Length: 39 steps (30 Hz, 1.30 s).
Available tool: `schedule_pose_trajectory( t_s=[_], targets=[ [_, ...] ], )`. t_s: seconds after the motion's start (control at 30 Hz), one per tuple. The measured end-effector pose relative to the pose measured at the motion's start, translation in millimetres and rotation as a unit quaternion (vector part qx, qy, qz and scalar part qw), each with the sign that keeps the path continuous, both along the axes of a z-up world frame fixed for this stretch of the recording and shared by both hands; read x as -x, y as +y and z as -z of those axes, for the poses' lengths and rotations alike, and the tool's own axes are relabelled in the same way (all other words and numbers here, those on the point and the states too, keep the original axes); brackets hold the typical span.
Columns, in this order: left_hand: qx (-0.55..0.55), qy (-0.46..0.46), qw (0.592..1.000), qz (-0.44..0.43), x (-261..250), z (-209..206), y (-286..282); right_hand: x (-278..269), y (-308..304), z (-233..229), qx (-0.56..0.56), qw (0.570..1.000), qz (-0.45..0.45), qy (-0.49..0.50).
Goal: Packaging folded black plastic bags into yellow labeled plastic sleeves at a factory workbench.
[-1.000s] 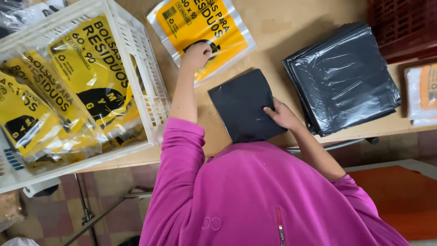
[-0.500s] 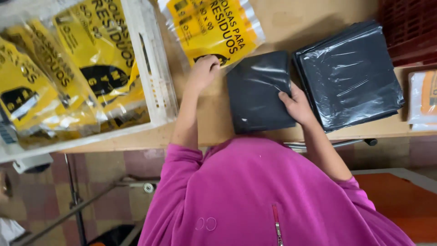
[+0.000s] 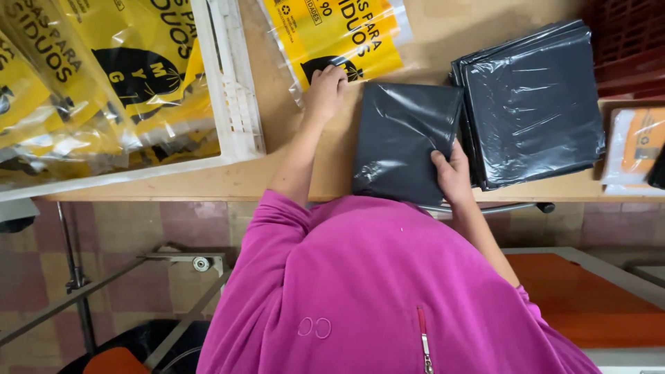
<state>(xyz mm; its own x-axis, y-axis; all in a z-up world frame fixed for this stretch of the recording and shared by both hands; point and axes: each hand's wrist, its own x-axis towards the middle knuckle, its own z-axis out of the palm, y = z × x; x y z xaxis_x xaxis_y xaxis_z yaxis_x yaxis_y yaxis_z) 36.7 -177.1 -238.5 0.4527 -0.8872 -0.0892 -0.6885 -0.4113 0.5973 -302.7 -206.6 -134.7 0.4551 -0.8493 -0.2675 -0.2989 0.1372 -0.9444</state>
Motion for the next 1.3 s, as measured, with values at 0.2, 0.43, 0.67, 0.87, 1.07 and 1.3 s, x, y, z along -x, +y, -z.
schedule_pose_trajectory(
  t_s=[0.2, 0.43, 0.67, 0.87, 1.07, 1.3],
  targets=[
    [-0.022, 0.037, 0.996, 0.078, 4.4, -29.5, 7.6, -28.9, -3.0, 44.4, -0.057, 0.997, -0.055, 0.014],
    [0.126, -0.039, 0.985, 0.114, 2.9, -28.7, 45.6, -98.4, -42.7, 67.0, 0.036, 0.994, -0.084, 0.066],
    [-0.077, -0.087, 0.978, -0.171, -7.5, 27.8, 103.0, -146.9, -108.3, 63.6, -0.006, 0.994, -0.006, 0.110],
    [-0.048, -0.033, 0.978, -0.199, -6.9, 42.7, 94.6, -133.2, -106.2, 65.2, 0.001, 0.985, -0.098, 0.142],
    [-0.123, 0.078, 0.967, -0.210, -12.3, 39.6, 97.2, -99.3, -71.2, 34.8, -0.013, 0.981, -0.101, 0.166],
    [-0.159, 0.003, 0.985, -0.060, -11.9, 44.5, 113.6, -77.6, -63.1, 53.6, 0.037, 0.962, -0.141, 0.229]
  ],
)
